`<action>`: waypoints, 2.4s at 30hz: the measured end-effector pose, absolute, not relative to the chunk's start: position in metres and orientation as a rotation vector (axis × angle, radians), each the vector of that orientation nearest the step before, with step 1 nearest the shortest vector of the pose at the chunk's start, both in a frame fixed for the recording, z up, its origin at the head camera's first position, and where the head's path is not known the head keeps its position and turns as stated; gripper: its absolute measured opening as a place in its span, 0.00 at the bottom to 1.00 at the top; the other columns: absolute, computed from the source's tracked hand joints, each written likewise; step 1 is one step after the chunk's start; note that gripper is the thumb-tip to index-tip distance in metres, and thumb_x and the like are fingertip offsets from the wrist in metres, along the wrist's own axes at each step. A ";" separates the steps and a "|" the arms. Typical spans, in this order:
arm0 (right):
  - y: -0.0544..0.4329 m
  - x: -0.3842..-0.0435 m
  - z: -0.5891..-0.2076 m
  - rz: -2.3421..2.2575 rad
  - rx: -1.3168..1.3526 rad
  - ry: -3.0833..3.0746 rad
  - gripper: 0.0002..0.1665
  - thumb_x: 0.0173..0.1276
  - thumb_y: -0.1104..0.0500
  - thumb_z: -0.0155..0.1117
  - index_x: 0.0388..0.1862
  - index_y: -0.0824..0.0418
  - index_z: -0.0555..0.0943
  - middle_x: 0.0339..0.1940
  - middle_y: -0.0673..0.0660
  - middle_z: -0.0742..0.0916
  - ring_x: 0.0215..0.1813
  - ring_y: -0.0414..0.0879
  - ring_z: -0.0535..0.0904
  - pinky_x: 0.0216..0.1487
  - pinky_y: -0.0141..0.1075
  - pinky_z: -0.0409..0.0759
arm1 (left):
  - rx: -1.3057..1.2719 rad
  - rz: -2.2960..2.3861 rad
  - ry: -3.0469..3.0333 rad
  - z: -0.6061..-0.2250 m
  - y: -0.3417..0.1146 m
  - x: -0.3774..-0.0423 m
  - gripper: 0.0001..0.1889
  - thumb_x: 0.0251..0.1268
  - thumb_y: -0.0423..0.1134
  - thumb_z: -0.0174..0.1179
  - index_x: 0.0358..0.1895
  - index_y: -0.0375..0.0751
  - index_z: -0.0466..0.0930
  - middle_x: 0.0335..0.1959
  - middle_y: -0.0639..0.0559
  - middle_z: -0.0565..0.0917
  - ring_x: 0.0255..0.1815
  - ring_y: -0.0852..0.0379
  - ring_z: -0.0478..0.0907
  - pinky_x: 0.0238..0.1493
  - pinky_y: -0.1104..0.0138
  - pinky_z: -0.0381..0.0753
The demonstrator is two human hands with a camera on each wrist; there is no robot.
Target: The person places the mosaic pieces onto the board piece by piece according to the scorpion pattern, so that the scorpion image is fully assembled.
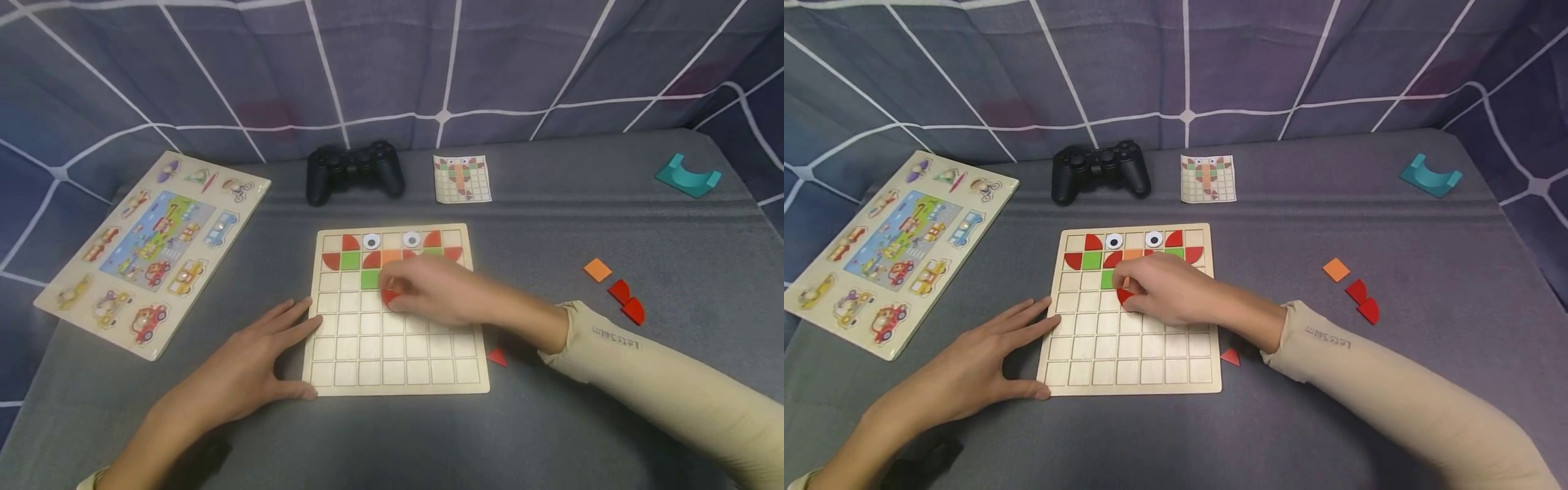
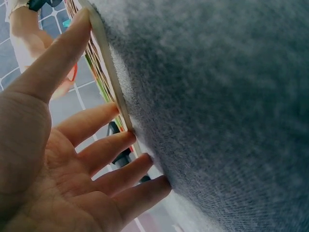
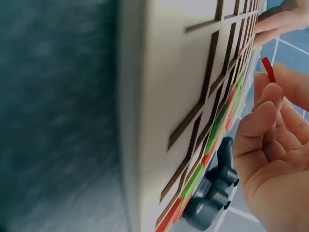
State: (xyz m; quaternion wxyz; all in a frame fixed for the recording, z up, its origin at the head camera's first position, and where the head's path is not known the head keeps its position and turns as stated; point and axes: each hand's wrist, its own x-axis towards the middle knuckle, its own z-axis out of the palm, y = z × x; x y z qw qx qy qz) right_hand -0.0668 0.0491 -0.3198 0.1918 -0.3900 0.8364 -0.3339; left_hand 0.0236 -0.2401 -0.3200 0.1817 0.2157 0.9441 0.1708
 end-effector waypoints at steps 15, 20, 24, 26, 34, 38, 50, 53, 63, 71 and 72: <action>0.023 -0.075 -0.327 -0.789 -1.142 2.375 0.05 0.68 0.61 0.67 0.40 0.54 0.80 0.22 0.45 0.78 0.27 0.41 0.73 0.36 0.34 0.74 | 0.613 0.476 2.668 -0.320 -0.240 0.024 0.50 0.42 0.65 0.74 0.71 0.45 0.71 0.76 0.44 0.61 0.74 0.36 0.56 0.61 0.40 0.67; 0.020 -0.077 -0.327 -0.771 -1.215 2.382 0.04 0.68 0.60 0.67 0.35 0.54 0.79 0.24 0.45 0.78 0.30 0.41 0.73 0.38 0.34 0.73 | 0.605 0.477 2.665 -0.320 -0.240 0.023 0.50 0.41 0.65 0.74 0.70 0.44 0.71 0.76 0.44 0.62 0.74 0.36 0.56 0.61 0.40 0.67; 0.019 -0.077 -0.328 -0.766 -1.257 2.376 0.06 0.68 0.60 0.67 0.32 0.53 0.78 0.22 0.45 0.76 0.29 0.40 0.72 0.38 0.34 0.72 | 0.592 0.476 2.660 -0.321 -0.239 0.023 0.51 0.40 0.65 0.75 0.70 0.44 0.72 0.76 0.44 0.62 0.74 0.36 0.56 0.60 0.39 0.67; 0.019 -0.076 -0.328 -0.760 -1.270 2.376 0.06 0.69 0.60 0.66 0.32 0.53 0.78 0.22 0.45 0.75 0.28 0.40 0.71 0.37 0.34 0.72 | 0.583 0.474 2.659 -0.321 -0.239 0.024 0.50 0.40 0.64 0.75 0.70 0.44 0.72 0.76 0.44 0.61 0.75 0.36 0.56 0.61 0.40 0.67; 0.019 -0.075 -0.329 -0.728 -1.246 2.394 0.02 0.70 0.60 0.65 0.38 0.53 0.85 0.28 0.42 0.82 0.32 0.39 0.75 0.42 0.33 0.74 | 0.586 0.481 2.657 -0.321 -0.240 0.024 0.50 0.41 0.64 0.75 0.70 0.44 0.71 0.76 0.44 0.61 0.75 0.36 0.56 0.61 0.39 0.67; 0.019 -0.075 -0.330 -0.726 -1.265 2.395 0.03 0.70 0.60 0.65 0.36 0.53 0.83 0.26 0.43 0.80 0.31 0.40 0.74 0.39 0.33 0.73 | 0.581 0.473 2.655 -0.321 -0.240 0.025 0.50 0.40 0.62 0.77 0.70 0.44 0.71 0.76 0.44 0.61 0.75 0.37 0.55 0.61 0.40 0.67; 0.018 -0.074 -0.329 -0.692 -1.255 2.393 0.08 0.70 0.62 0.63 0.30 0.53 0.78 0.20 0.45 0.75 0.27 0.40 0.70 0.32 0.33 0.70 | 0.595 0.486 2.662 -0.322 -0.240 0.024 0.50 0.41 0.64 0.75 0.70 0.44 0.71 0.76 0.44 0.61 0.75 0.36 0.56 0.61 0.40 0.67; 0.018 -0.073 -0.329 -0.682 -1.235 2.398 0.10 0.70 0.62 0.62 0.27 0.53 0.76 0.18 0.46 0.72 0.26 0.39 0.67 0.30 0.32 0.67 | 0.581 0.485 2.655 -0.321 -0.240 0.025 0.50 0.41 0.62 0.76 0.71 0.44 0.71 0.76 0.45 0.61 0.75 0.37 0.55 0.61 0.40 0.67; 0.018 -0.072 -0.330 -0.659 -1.214 2.427 0.10 0.71 0.60 0.62 0.28 0.53 0.76 0.18 0.46 0.71 0.24 0.40 0.67 0.30 0.32 0.68 | 0.575 0.476 2.654 -0.321 -0.240 0.025 0.50 0.41 0.62 0.76 0.70 0.44 0.71 0.76 0.45 0.61 0.75 0.37 0.55 0.62 0.40 0.66; 0.036 -0.069 -0.321 -0.744 -1.149 2.422 0.07 0.70 0.62 0.59 0.35 0.53 0.83 0.24 0.46 0.80 0.30 0.40 0.74 0.38 0.35 0.75 | 0.570 0.464 2.655 -0.321 -0.240 0.024 0.50 0.40 0.62 0.77 0.70 0.44 0.71 0.76 0.45 0.61 0.75 0.37 0.55 0.61 0.40 0.67; 0.041 -0.068 -0.320 -0.766 -1.141 2.425 0.08 0.69 0.63 0.59 0.37 0.54 0.84 0.27 0.45 0.82 0.32 0.40 0.75 0.40 0.36 0.76 | 0.574 0.463 2.656 -0.321 -0.239 0.024 0.50 0.40 0.61 0.77 0.70 0.45 0.71 0.76 0.45 0.61 0.75 0.37 0.55 0.61 0.40 0.67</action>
